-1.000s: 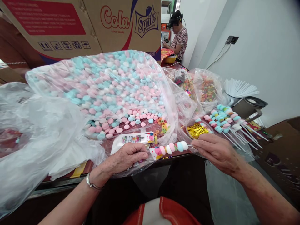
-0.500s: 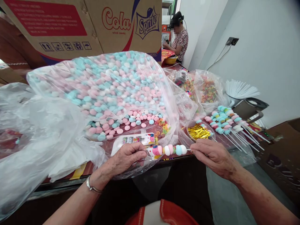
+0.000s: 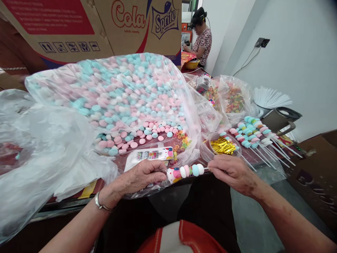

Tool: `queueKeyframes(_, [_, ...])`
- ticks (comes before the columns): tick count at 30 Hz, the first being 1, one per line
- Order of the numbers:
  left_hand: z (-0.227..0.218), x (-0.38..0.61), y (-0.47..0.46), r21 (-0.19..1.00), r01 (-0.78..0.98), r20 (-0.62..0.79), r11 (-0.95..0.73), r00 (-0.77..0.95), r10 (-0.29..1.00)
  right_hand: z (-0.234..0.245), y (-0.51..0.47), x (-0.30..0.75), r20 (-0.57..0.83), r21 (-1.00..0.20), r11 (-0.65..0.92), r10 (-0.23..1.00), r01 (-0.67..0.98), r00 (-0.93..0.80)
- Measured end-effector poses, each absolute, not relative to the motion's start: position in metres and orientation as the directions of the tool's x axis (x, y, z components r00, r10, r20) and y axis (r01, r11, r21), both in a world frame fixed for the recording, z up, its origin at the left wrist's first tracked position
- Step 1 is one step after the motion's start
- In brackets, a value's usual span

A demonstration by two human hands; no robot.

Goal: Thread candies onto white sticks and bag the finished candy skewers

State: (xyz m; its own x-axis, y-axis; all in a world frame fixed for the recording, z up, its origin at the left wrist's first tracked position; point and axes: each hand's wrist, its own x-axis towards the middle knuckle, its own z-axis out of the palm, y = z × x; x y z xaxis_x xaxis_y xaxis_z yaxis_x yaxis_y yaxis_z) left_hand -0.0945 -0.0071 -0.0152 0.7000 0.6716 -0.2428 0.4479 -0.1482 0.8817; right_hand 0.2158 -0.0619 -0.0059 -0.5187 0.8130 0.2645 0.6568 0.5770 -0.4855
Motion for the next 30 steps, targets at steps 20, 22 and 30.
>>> queueKeyframes(20, [0.002, -0.086, -0.01, 0.773, 0.54, -0.311, -0.333, 0.78, 0.543, -0.006, -0.062, 0.203, 0.189, -0.475, 0.576, 0.805, 0.665, -0.562])
queueKeyframes(22, [0.005, -0.083, -0.011, 0.76, 0.523, -0.301, -0.385, 0.809, 0.506, -0.005, -0.064, 0.197, 0.139, -0.545, 0.547, 0.806, 0.636, -0.575])
queueKeyframes(30, [0.016, -0.079, -0.003, 0.684, 0.537, -0.22, -0.494, 0.797, 0.562, -0.027, -0.075, 0.174, -0.108, -0.864, 0.131, 0.895, 0.486, -0.433])
